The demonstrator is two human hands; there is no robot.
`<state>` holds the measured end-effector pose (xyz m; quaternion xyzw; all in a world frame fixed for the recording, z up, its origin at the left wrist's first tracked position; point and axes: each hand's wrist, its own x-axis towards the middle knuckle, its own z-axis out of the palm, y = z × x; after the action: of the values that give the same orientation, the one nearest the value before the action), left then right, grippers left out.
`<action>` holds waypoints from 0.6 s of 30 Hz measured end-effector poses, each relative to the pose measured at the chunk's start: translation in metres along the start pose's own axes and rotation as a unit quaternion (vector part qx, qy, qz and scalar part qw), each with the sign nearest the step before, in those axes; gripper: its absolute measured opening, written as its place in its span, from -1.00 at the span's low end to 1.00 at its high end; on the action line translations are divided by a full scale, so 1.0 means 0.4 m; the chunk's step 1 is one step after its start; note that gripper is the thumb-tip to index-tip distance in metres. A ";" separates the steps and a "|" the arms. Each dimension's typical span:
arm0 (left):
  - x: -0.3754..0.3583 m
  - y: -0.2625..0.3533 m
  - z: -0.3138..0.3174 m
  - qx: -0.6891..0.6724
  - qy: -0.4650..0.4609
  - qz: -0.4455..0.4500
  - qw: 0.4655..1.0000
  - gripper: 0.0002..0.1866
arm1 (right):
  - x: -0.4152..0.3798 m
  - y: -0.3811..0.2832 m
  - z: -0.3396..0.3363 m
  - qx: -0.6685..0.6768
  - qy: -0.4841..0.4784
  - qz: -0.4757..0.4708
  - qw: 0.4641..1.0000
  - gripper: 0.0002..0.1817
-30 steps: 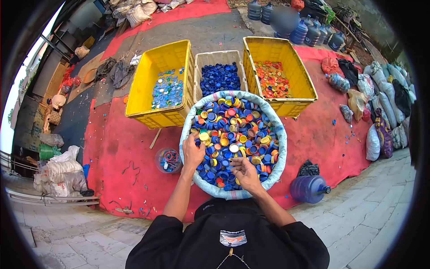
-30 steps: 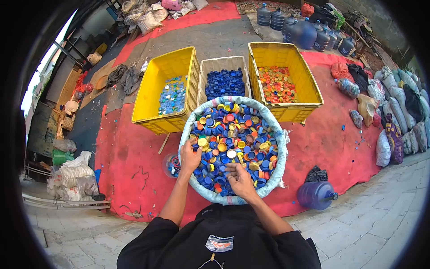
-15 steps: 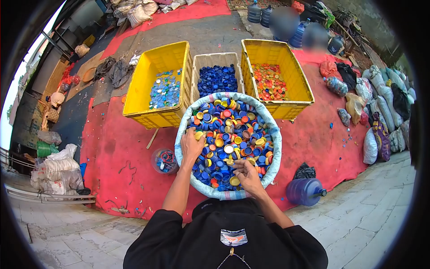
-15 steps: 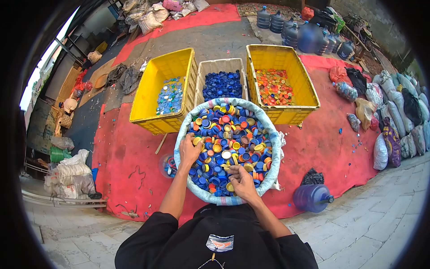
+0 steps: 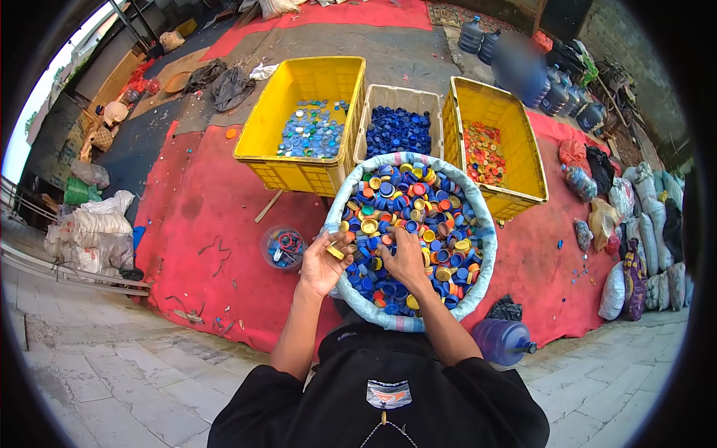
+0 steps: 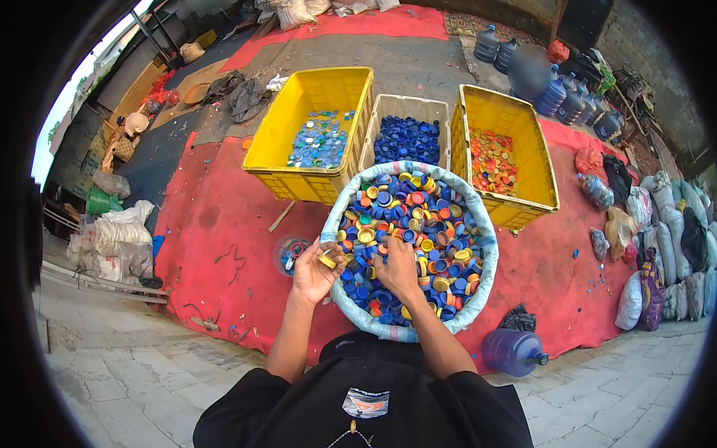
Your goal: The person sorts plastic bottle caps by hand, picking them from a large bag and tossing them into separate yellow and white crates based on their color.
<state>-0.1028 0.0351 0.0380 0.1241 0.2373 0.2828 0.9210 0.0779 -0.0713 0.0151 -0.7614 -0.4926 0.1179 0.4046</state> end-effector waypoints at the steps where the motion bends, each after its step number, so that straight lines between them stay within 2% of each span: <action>1: -0.015 -0.003 -0.004 -0.011 0.008 -0.004 1.000 -0.67 | 0.019 -0.005 0.016 -0.022 0.001 -0.013 1.000 -0.54; 5: -0.057 -0.020 -0.038 -0.032 0.031 -0.019 0.999 -0.74 | 0.076 -0.019 0.074 -0.095 0.013 -0.061 0.994 -0.48; 8: -0.074 -0.032 -0.046 -0.031 0.038 -0.026 0.998 -0.77 | 0.094 -0.015 0.108 -0.160 -0.023 -0.053 0.985 -0.49; 12: -0.086 -0.048 -0.038 0.000 0.049 -0.038 0.998 -0.82 | 0.097 -0.009 0.131 -0.201 -0.002 -0.048 0.978 -0.50; 16: -0.091 -0.069 -0.005 0.135 0.023 -0.056 0.989 -0.86 | 0.100 0.006 0.094 -0.077 0.001 -0.004 0.997 -0.46; 17: -0.091 -0.080 0.011 0.193 0.012 -0.060 0.979 -0.84 | 0.101 0.019 0.072 -0.027 0.021 -0.009 0.999 -0.46; 18: -0.091 -0.092 0.033 0.275 0.010 -0.053 0.960 -0.82 | 0.101 0.013 0.030 0.071 0.018 0.038 0.997 -0.45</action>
<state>-0.1055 -0.0172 0.0493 0.3573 0.3215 0.1590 0.8624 0.0940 -0.0320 0.0124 -0.7506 -0.4467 0.1544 0.4617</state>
